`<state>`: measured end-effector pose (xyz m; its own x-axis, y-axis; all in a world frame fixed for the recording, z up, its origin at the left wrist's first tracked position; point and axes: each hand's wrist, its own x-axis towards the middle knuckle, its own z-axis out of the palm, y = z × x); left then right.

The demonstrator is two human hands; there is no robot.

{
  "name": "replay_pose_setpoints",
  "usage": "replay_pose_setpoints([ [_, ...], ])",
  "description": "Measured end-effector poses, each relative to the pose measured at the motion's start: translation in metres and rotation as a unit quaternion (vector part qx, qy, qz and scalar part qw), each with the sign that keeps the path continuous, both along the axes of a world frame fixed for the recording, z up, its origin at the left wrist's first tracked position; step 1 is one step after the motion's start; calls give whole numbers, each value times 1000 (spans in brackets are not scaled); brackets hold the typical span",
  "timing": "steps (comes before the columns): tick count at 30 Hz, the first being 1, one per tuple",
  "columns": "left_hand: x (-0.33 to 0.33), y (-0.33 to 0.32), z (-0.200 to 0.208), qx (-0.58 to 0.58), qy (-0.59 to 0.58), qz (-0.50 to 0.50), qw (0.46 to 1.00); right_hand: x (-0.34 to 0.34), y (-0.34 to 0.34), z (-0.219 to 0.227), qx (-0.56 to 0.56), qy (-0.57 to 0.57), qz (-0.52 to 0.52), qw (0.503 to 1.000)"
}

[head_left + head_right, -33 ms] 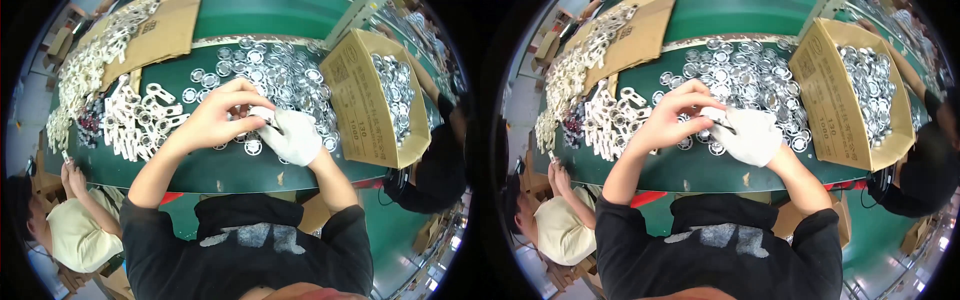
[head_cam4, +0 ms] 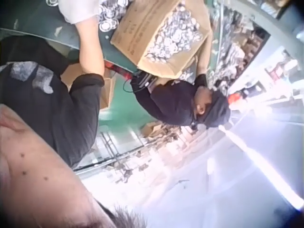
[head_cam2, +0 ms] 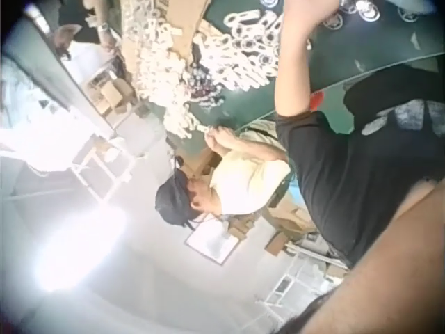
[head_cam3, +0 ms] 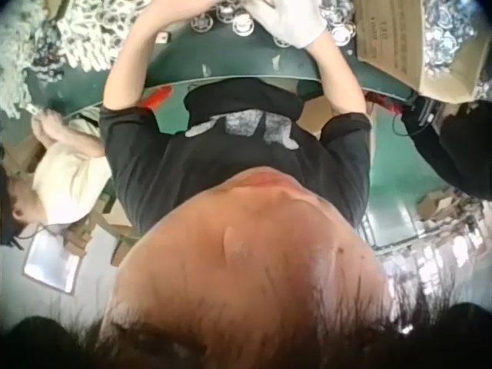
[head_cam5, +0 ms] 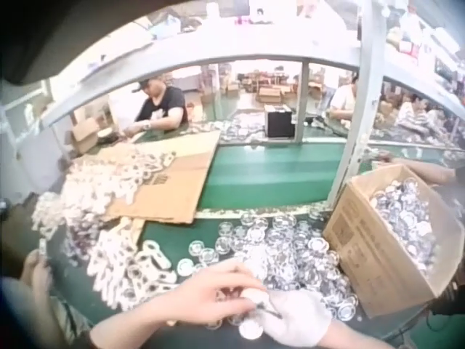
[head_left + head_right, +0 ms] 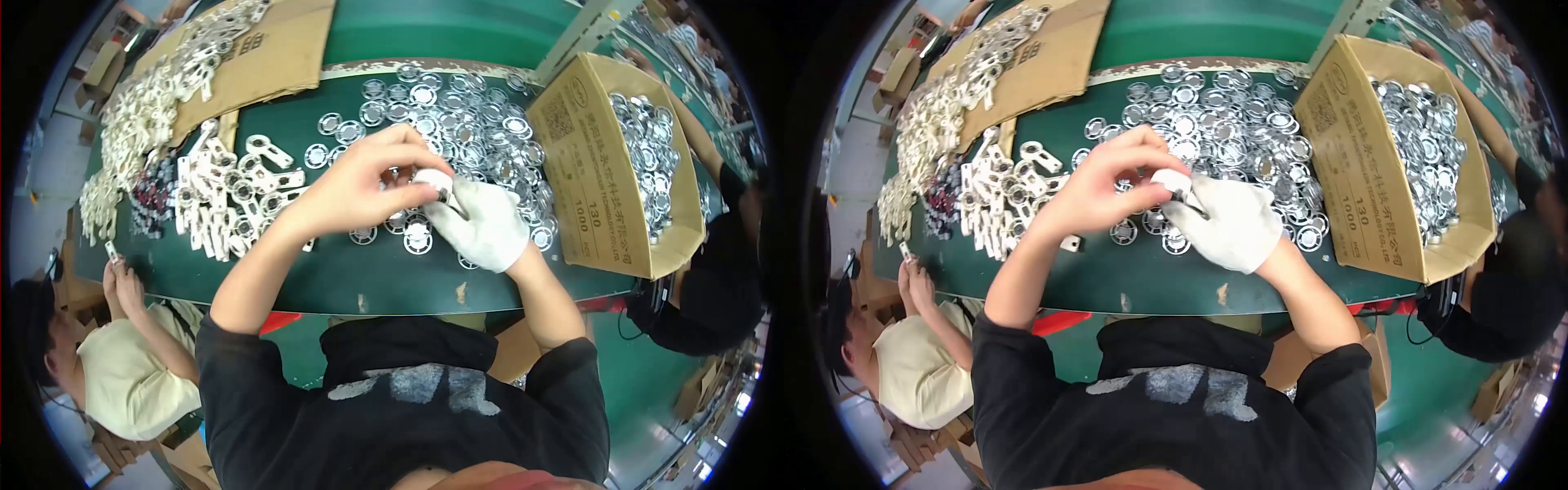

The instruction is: The person assembles small electronic components by hand, fitting metallic rings onto plastic housings on a production line.

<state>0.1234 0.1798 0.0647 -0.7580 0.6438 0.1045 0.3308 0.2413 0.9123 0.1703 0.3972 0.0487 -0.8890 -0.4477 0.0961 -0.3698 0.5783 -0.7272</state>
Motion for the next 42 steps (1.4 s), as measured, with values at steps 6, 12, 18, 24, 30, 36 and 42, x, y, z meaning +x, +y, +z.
replay_pose_setpoints([
  [6,-124,-28,-9,31,-177,203,963,-11,3,-20,-143,229,-134,953],
  [12,-132,5,-13,9,-75,292,954,-15,4,-24,-143,192,-136,962],
  [18,107,-38,5,63,-295,-258,918,-3,2,-25,-190,185,-82,961],
  [24,256,-110,-155,-132,-306,328,884,19,-4,-4,-183,161,32,969],
  [30,266,-85,-336,12,-258,405,877,92,-44,8,-196,169,276,926],
  [36,267,-101,-328,-85,-178,561,804,163,-77,-57,-94,-15,336,937],
  [42,329,-119,-248,-264,-209,339,879,151,-117,-153,96,-103,212,967],
])
